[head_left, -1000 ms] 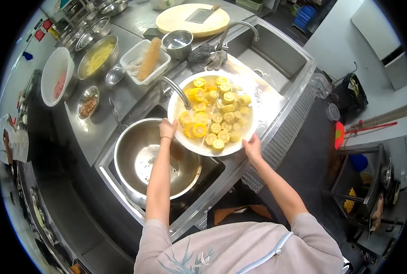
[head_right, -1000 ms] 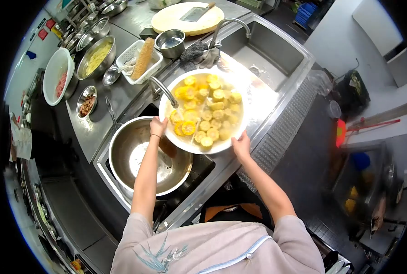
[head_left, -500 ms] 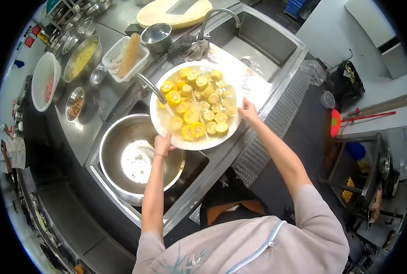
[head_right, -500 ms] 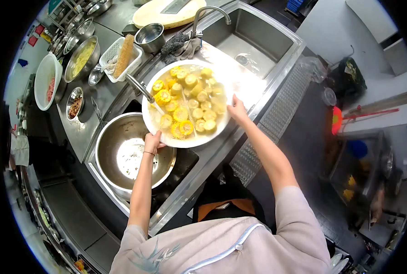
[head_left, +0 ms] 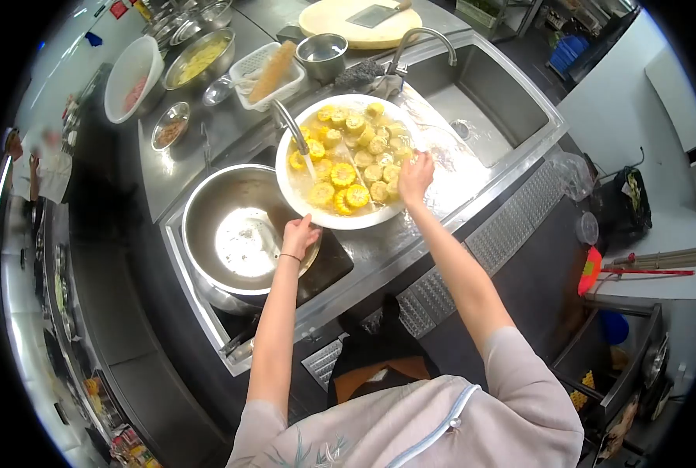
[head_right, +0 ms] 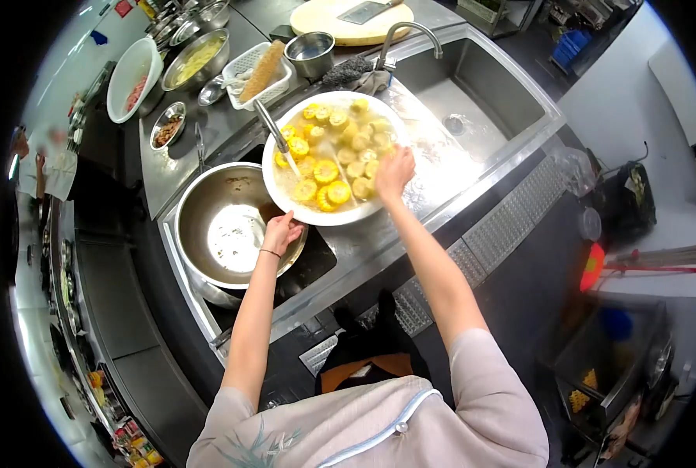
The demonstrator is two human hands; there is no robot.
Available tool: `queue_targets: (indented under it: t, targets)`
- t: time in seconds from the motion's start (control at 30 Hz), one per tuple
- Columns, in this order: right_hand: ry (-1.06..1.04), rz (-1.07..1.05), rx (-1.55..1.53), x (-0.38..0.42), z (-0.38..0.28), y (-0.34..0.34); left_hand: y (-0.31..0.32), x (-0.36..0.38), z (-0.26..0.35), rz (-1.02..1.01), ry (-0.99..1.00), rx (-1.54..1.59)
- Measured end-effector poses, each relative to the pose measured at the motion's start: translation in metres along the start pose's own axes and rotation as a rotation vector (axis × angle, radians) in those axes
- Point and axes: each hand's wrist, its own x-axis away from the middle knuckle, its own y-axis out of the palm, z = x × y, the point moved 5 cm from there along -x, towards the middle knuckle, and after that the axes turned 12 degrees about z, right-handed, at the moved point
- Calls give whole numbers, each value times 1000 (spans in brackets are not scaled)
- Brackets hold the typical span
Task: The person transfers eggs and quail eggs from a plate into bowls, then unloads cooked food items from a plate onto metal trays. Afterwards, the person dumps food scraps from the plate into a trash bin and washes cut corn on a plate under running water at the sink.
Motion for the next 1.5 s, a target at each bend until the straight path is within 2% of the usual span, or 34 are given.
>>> queue_targets:
  t: [0.03,0.1,0.13,0.2,0.23,0.3,0.33,0.4,0.53,0.6,0.67,0.73,0.87,1.0,1.07,1.1,1.2,1.3,1.5]
  targets:
    - [-8,3,-9,8,-16,-5,-3,15,3,100,18,-84]
    - [262,-303,-465,26,-49,0,-12,40,4,126,118,-141]
    - [250,-307,-471,32,-61,3,-17,60,6,124,175,-132]
    - [893,-568,-906,58,-75,38,-34,110,6,32,243,75]
    - [881,-575,-919,62,-84,50,-46,136,5,73,259,95]
    - [1221,-682,-1184,86,-97,76,-78,188,-5,103,309,145]
    - [1211,-688,-1193,90,-105,81,-94,214,-13,126,368,211]
    - [1252,-684,-1236,93,-121,89,-134,255,-46,265,361,331]
    - [1343,-594,-1257,94,-127,117,-231,301,-151,600,206,262]
    - [1370,-554,-1317,91,-118,153,-269,321,-197,773,57,227]
    - [1410,-507,-1363,88,-120,167,-288,338,-215,827,4,213]
    - [1502,-361,-1307,88,-124,169,-295,361,-226,957,-33,400]
    - [1639,-125,-1150,89,-142,157,-300,374,-238,1044,-33,500]
    - [1711,62,-968,93,-161,152,-301,385,-246,1014,-5,542]
    - [1674,24,-1014,92,-155,165,-308,395,-255,1047,-7,561]
    - [1525,-44,-993,89,-151,177,-311,400,-259,1054,6,581]
    - [1645,114,-1098,74,-179,133,-356,397,-308,1094,-8,561]
    - [1768,184,-1019,66,-189,115,-366,405,-315,1134,5,527]
    - [1752,350,-1244,54,-186,142,-371,404,-311,1159,30,510]
